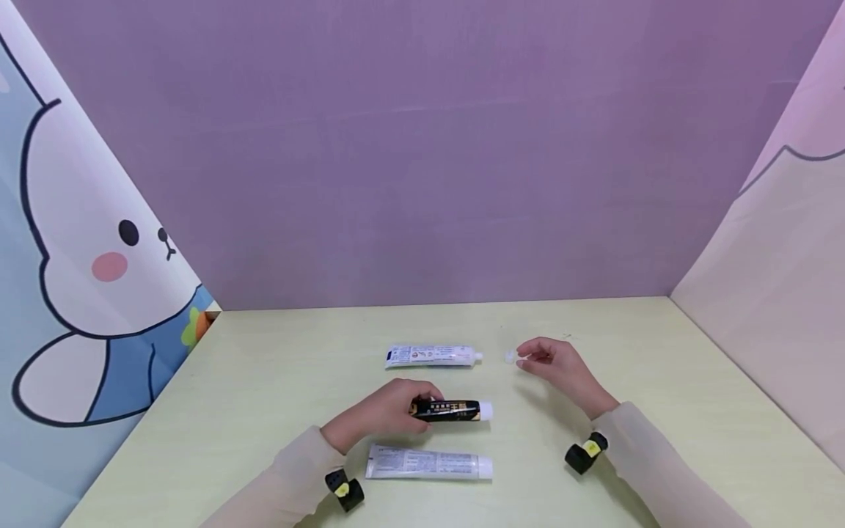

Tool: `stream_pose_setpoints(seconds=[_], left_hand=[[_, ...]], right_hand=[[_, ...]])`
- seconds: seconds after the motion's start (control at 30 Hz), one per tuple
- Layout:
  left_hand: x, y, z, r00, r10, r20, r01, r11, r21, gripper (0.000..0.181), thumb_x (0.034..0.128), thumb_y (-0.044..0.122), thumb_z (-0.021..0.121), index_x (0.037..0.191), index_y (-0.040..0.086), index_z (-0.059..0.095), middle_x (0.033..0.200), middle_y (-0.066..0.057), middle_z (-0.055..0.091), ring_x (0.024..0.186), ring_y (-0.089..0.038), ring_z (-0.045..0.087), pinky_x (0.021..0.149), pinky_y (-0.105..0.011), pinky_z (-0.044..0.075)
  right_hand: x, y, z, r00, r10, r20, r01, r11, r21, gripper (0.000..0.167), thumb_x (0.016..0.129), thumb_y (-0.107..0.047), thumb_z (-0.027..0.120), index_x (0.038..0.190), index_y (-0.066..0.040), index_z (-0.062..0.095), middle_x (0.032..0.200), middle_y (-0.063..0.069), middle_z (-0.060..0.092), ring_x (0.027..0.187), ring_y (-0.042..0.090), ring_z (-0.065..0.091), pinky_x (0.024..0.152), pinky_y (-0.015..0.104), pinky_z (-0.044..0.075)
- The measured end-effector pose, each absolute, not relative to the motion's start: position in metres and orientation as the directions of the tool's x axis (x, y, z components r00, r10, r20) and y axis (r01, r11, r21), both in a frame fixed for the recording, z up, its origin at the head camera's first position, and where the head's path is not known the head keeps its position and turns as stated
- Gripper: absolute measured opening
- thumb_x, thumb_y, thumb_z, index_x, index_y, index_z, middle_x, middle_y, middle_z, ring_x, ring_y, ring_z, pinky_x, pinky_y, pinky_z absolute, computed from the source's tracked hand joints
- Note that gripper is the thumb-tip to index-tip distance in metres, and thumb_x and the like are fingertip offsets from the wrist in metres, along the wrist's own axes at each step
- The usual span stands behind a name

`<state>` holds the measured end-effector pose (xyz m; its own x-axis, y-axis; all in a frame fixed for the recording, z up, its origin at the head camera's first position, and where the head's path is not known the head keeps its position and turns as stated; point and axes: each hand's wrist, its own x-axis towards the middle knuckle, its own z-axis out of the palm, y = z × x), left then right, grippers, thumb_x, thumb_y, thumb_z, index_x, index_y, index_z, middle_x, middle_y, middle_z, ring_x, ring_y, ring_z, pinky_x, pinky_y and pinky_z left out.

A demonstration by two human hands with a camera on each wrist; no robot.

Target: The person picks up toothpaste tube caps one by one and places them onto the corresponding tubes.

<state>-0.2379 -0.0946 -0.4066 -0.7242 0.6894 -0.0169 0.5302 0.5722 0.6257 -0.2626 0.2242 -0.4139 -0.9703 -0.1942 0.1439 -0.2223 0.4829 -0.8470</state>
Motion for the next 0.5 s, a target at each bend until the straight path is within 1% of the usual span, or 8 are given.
stream_pose_setpoints(seconds=[0.13, 0.23, 0.37, 0.47, 0.5], left_hand=[[-0.240, -0.094, -0.408, -0.722, 0.692, -0.026, 0.529, 0.575, 0.624, 0.039, 0.0761, 0.008, 0.074, 0.114, 0.012, 0.063, 0.091, 0.007, 0.059, 0.069, -0.004, 0.045, 0.066, -0.021, 0.042], [-0.241, -0.095, -0.409, -0.721, 0.693, -0.030, 0.527, 0.575, 0.626, 0.039, 0.0767, 0.008, 0.073, 0.114, 0.012, 0.062, 0.092, 0.007, 0.059, 0.069, -0.004, 0.045, 0.066, -0.021, 0.042], [-0.241, -0.095, -0.411, -0.724, 0.688, -0.037, 0.516, 0.577, 0.633, 0.040, 0.0766, 0.010, 0.074, 0.115, 0.013, 0.062, 0.092, 0.008, 0.059, 0.069, -0.004, 0.045, 0.066, -0.021, 0.042], [-0.241, -0.096, -0.413, -0.726, 0.686, -0.045, 0.507, 0.579, 0.639, 0.040, 0.0761, 0.011, 0.074, 0.114, 0.014, 0.062, 0.091, 0.009, 0.058, 0.071, -0.004, 0.046, 0.067, -0.021, 0.043], [-0.240, -0.095, -0.413, -0.728, 0.683, -0.051, 0.502, 0.583, 0.639, 0.040, 0.0758, 0.011, 0.074, 0.114, 0.014, 0.062, 0.091, 0.010, 0.058, 0.072, -0.003, 0.047, 0.068, -0.021, 0.043]], right_hand=[[-0.271, 0.227, -0.418, -0.978, -0.189, 0.083, -0.163, 0.460, -0.873, 0.030, 0.085, -0.015, 0.069, 0.108, 0.004, 0.063, 0.098, 0.009, 0.066, 0.082, 0.013, 0.056, 0.071, 0.022, 0.047], [-0.277, 0.227, -0.419, -0.981, -0.187, 0.040, -0.120, 0.438, -0.891, 0.034, 0.085, -0.017, 0.069, 0.111, 0.004, 0.062, 0.102, 0.011, 0.065, 0.085, 0.015, 0.055, 0.073, 0.023, 0.046], [-0.283, 0.227, -0.421, -0.984, -0.178, 0.005, -0.086, 0.448, -0.890, 0.040, 0.085, -0.021, 0.070, 0.116, 0.002, 0.060, 0.113, 0.014, 0.063, 0.098, 0.020, 0.056, 0.084, 0.030, 0.045], [-0.287, 0.227, -0.423, -0.982, -0.186, -0.023, -0.062, 0.437, -0.897, 0.045, 0.085, -0.023, 0.070, 0.120, 0.002, 0.056, 0.121, 0.016, 0.059, 0.108, 0.025, 0.053, 0.093, 0.037, 0.040], [-0.288, 0.227, -0.423, -0.982, -0.185, -0.037, -0.047, 0.430, -0.902, 0.047, 0.084, -0.023, 0.070, 0.121, 0.001, 0.056, 0.122, 0.016, 0.058, 0.110, 0.025, 0.052, 0.094, 0.039, 0.039]])
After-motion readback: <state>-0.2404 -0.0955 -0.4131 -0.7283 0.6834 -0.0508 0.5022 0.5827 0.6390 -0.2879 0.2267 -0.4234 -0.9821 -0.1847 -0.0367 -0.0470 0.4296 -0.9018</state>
